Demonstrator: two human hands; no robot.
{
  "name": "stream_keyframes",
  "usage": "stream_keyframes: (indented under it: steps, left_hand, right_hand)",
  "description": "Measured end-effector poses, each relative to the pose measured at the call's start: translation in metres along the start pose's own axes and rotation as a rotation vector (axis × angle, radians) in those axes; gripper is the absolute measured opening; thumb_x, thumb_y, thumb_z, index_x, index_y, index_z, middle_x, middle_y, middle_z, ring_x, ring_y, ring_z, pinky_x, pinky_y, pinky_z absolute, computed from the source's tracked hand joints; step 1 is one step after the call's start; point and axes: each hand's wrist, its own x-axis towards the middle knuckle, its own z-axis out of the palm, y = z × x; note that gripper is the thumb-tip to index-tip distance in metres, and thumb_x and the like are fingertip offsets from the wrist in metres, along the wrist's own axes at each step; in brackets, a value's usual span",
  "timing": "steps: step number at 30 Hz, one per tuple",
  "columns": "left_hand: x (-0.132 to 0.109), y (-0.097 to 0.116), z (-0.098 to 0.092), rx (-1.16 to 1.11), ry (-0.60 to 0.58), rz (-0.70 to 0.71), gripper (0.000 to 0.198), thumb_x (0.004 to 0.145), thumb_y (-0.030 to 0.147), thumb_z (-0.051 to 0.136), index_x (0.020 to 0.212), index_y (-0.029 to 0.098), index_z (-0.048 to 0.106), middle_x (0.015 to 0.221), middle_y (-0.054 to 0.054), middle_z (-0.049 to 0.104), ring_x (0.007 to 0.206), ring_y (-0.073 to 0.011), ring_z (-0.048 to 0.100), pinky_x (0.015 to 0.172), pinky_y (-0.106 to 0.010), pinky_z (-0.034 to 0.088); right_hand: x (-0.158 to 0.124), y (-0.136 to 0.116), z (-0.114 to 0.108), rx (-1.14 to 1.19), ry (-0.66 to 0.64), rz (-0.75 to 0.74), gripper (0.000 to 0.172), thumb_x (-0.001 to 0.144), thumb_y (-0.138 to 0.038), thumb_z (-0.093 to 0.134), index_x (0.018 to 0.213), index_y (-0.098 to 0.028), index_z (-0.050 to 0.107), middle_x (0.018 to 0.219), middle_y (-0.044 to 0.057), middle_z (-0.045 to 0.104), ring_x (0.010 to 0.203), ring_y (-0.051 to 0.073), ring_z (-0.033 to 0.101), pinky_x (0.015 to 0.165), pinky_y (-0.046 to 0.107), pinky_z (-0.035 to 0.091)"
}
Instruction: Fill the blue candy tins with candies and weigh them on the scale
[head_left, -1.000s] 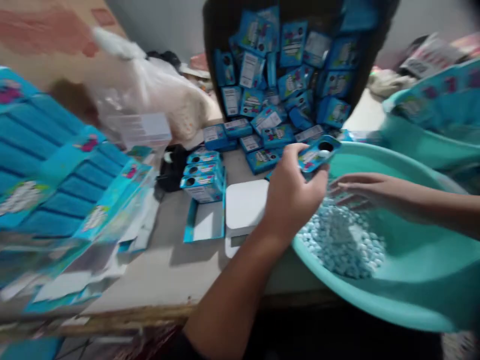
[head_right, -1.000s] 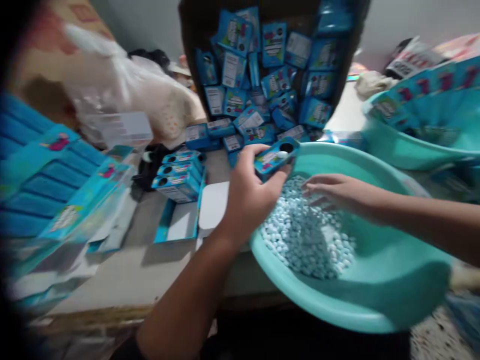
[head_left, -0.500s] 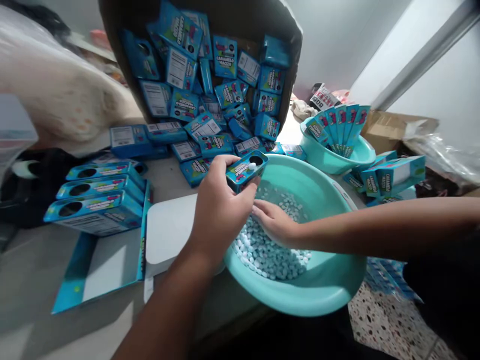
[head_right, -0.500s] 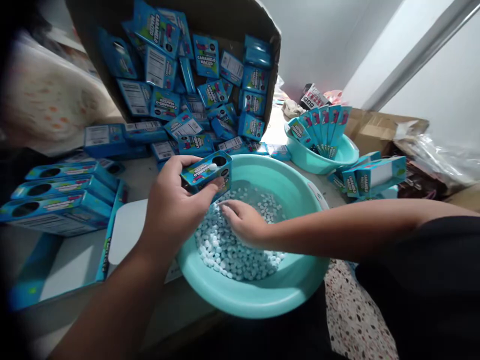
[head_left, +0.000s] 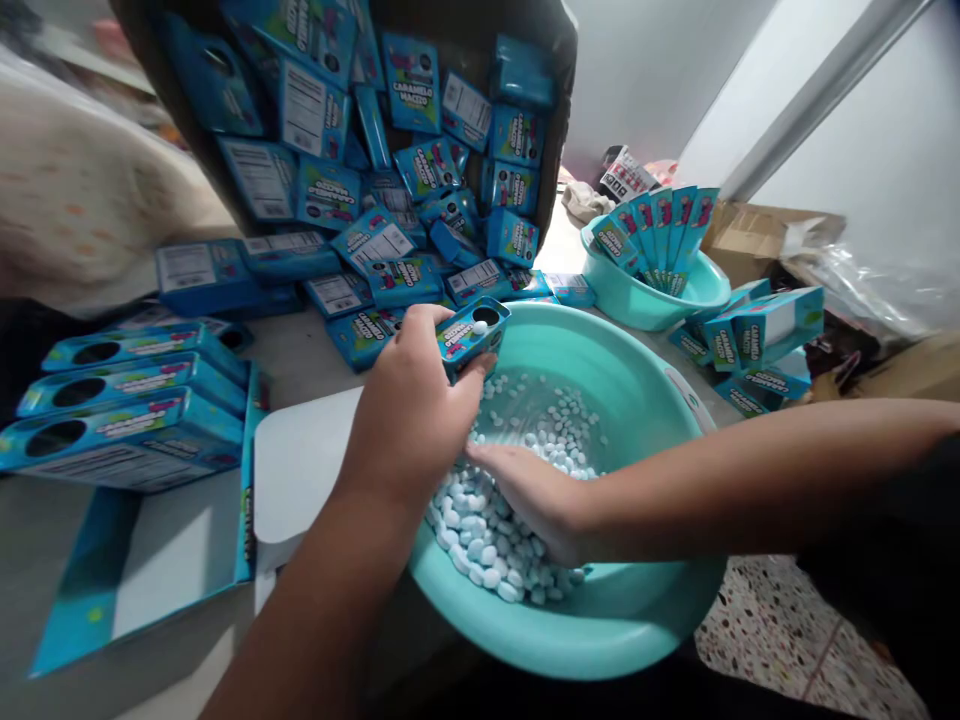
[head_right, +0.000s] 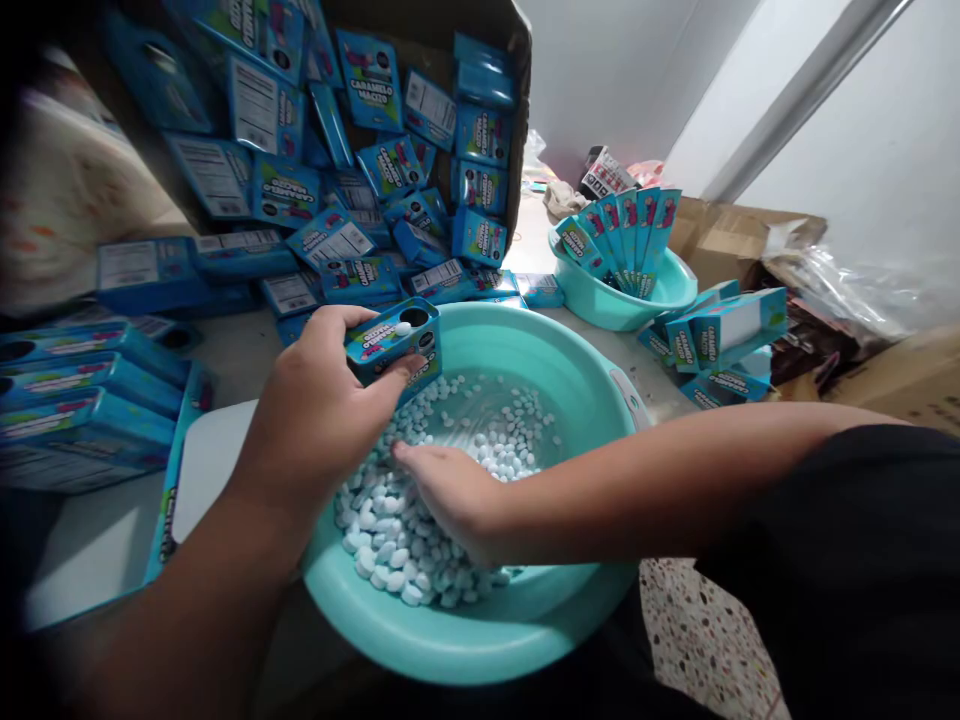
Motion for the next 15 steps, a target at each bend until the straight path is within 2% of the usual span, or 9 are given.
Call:
stream_keyframes:
  steps: [3, 5, 7, 11, 15]
  left_hand:
    - [0.001, -0.001, 0.0, 0.007, 0.018, 0.0, 0.048, 0.082, 0.039, 0.072, 0.125, 0.021, 0.059, 0.109, -0.01, 0.07, 0.098, -0.0308, 0.068, 0.082, -0.038, 0.053]
    - [0.002, -0.001, 0.0, -0.002, 0.027, -0.006, 0.048, 0.082, 0.041, 0.073, 0.124, 0.022, 0.06, 0.107, -0.009, 0.07, 0.095, -0.0296, 0.068, 0.079, -0.037, 0.053]
    - [0.002, -0.001, -0.001, -0.012, 0.043, -0.012, 0.048, 0.081, 0.042, 0.073, 0.123, 0.023, 0.06, 0.107, -0.008, 0.07, 0.093, -0.0284, 0.068, 0.077, -0.036, 0.053]
    - [0.0, -0.001, -0.002, -0.022, 0.084, -0.011, 0.046, 0.082, 0.044, 0.072, 0.121, 0.023, 0.06, 0.112, -0.008, 0.068, 0.093, -0.027, 0.067, 0.077, -0.034, 0.053]
    - [-0.002, 0.0, -0.003, -0.051, 0.139, -0.01, 0.044, 0.084, 0.045, 0.071, 0.12, 0.024, 0.059, 0.105, -0.006, 0.068, 0.084, -0.0228, 0.065, 0.074, -0.032, 0.052]
  right_hand:
    - [0.004, -0.011, 0.0, 0.154, 0.027, 0.327, 0.052, 0.09, -0.067, 0.048, 0.102, -0.023, 0.073, 0.095, 0.006, 0.076, 0.096, 0.025, 0.072, 0.099, 0.046, 0.05]
    - [0.011, -0.018, -0.001, 0.226, -0.029, 0.423, 0.056, 0.091, -0.068, 0.041, 0.095, -0.022, 0.073, 0.086, 0.007, 0.075, 0.086, 0.024, 0.073, 0.092, 0.044, 0.054]
    - [0.019, -0.023, -0.002, 0.264, -0.067, 0.412, 0.055, 0.095, -0.062, 0.036, 0.09, -0.021, 0.073, 0.078, 0.007, 0.074, 0.078, 0.023, 0.073, 0.085, 0.042, 0.056]
    - [0.028, -0.03, -0.005, 0.37, -0.057, 0.309, 0.047, 0.095, -0.052, 0.038, 0.086, -0.02, 0.07, 0.069, 0.004, 0.071, 0.066, 0.02, 0.071, 0.075, 0.037, 0.058]
    - [0.034, -0.041, -0.013, 0.545, -0.054, 0.047, 0.031, 0.093, -0.039, 0.043, 0.084, -0.019, 0.065, 0.064, 0.002, 0.067, 0.057, 0.018, 0.065, 0.068, 0.034, 0.058]
